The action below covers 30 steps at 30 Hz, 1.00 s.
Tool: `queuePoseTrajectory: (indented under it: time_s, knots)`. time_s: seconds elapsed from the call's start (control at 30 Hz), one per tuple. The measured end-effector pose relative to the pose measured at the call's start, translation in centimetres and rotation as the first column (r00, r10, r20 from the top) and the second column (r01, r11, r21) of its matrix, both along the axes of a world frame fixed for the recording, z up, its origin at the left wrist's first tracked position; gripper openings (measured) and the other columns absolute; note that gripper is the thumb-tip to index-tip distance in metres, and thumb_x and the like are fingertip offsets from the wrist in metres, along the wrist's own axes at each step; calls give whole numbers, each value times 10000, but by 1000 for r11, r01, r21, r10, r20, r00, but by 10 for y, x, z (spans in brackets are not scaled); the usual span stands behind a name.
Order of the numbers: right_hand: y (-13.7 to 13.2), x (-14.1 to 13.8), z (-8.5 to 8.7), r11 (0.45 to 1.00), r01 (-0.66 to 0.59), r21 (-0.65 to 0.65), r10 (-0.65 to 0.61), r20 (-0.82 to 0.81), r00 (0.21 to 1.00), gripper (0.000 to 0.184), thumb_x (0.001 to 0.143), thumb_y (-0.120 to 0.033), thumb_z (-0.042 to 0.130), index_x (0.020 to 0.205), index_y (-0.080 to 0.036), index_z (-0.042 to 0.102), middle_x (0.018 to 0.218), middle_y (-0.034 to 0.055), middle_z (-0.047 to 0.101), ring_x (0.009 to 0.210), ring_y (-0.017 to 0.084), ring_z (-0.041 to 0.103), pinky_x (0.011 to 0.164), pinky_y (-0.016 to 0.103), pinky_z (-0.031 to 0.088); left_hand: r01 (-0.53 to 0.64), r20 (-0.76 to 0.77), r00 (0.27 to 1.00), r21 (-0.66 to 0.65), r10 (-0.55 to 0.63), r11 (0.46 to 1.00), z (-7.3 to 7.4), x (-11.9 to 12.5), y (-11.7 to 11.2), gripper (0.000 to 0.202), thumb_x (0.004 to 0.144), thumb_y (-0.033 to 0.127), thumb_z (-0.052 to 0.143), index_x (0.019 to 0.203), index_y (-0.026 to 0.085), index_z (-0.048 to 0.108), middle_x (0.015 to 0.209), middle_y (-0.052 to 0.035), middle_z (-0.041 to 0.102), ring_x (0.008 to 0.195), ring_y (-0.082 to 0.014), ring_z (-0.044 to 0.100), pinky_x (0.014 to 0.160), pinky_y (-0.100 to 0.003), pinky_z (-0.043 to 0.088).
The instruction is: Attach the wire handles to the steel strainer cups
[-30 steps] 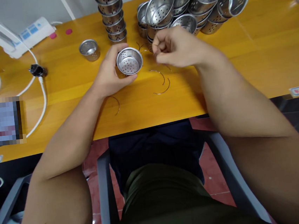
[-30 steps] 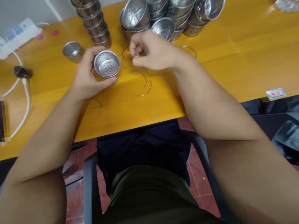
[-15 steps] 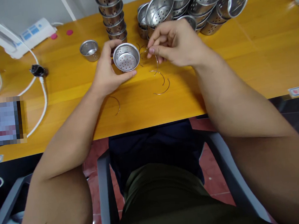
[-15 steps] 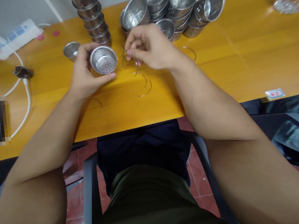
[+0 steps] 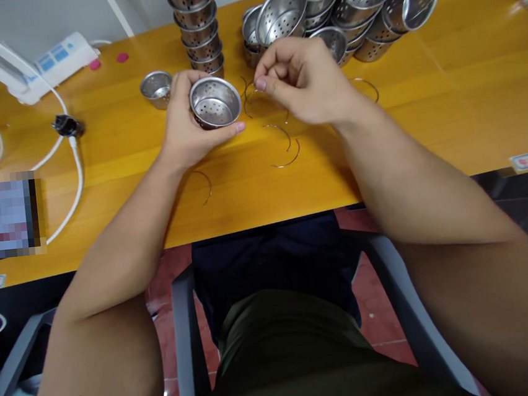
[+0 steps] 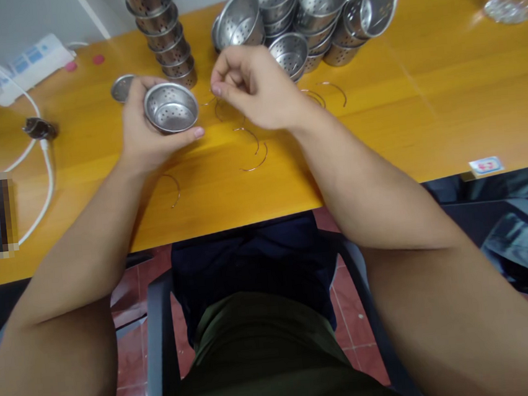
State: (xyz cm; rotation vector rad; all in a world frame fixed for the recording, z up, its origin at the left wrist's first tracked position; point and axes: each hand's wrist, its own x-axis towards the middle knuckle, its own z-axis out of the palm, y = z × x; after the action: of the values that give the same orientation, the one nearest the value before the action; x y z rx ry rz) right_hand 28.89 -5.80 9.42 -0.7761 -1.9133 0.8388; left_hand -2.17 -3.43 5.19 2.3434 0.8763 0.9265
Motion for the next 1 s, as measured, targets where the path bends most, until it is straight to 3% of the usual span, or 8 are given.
queuePoseTrajectory:
  time_s: [0.1, 0.17, 0.3, 0.43, 0.57, 0.7, 0.83, 1.0]
  knots:
    - [-6, -7, 4, 999, -23, -23, 23, -31, 999, 464, 1142, -647, 1003, 975, -315, 726, 713, -71, 520, 625, 180, 381, 611, 350, 377, -120, 173, 976, -61, 129, 991, -5, 9, -4, 949, 892, 1003, 930, 1674, 567, 616, 1469, -33, 872, 1443, -514, 781, 1188, -872, 644]
    - [-11, -9, 8, 998, -13, -63, 11, -32, 999, 428, 1114, -604, 1021, 961, -321, 739, 720, -65, 557, 630, 184, 404, 616, 351, 403, -108, 174, 977, -94, 123, 990, -11, 14, -6, 974, 898, 1047, 888, 1688, 565, 587, 1415, -53, 882, 1380, -519, 828, 1143, -875, 683]
    - [-13, -10, 8, 998, 11, -67, -18, -92, 996, 304, 1080, -459, 1025, 952, -316, 790, 742, -41, 605, 631, 191, 451, 628, 359, 437, -52, 216, 974, -93, 71, 994, -28, 15, 3, 973, 895, 1004, 949, 1681, 577, 567, 1450, -58, 859, 1344, -510, 851, 1113, -857, 723]
    - [0, -17, -7, 997, 35, 61, -25, -155, 988, 140, 1105, -208, 945, 1000, -275, 882, 805, -14, 700, 651, 176, 517, 665, 319, 540, -3, 341, 940, -58, 23, 998, -52, 17, 22, 979, 874, 879, 1102, 1616, 499, 589, 1515, -82, 823, 1358, -484, 843, 1150, -776, 757]
    - [7, -30, -22, 993, 22, 112, 2, -214, 977, 282, 1105, 29, 815, 1011, -229, 878, 829, -4, 747, 657, 149, 560, 639, 267, 511, 87, 394, 917, -52, -60, 995, -70, 24, 24, 1062, 867, 939, 1129, 1608, 439, 554, 1519, -109, 779, 1308, -420, 847, 1086, -619, 786]
    - [4, -35, -24, 994, 0, 105, 22, -203, 979, 322, 1052, 95, 808, 1001, -218, 861, 825, -15, 728, 660, 137, 570, 606, 273, 407, 130, 322, 941, -47, -109, 990, -68, 24, 13, 1086, 909, 978, 1093, 1611, 381, 518, 1569, -142, 706, 1354, -407, 815, 1094, -550, 752]
    - [6, -33, -26, 994, -27, 108, 46, -175, 983, 260, 1021, 9, 876, 1040, -246, 830, 779, -51, 638, 635, 148, 490, 599, 300, 351, 90, 249, 965, 3, -88, 996, -62, 24, 7, 1067, 939, 950, 1097, 1603, 364, 502, 1591, -152, 661, 1405, -420, 771, 1142, -540, 712]
    - [13, -33, -29, 990, 13, 139, 17, -212, 977, 280, 957, -25, 926, 1034, -269, 811, 743, -55, 644, 601, 169, 504, 579, 338, 341, 113, 276, 953, 73, -129, 991, -63, 28, 9, 1153, 912, 1110, 988, 1625, 360, 478, 1556, -151, 642, 1364, -421, 760, 1125, -545, 696]
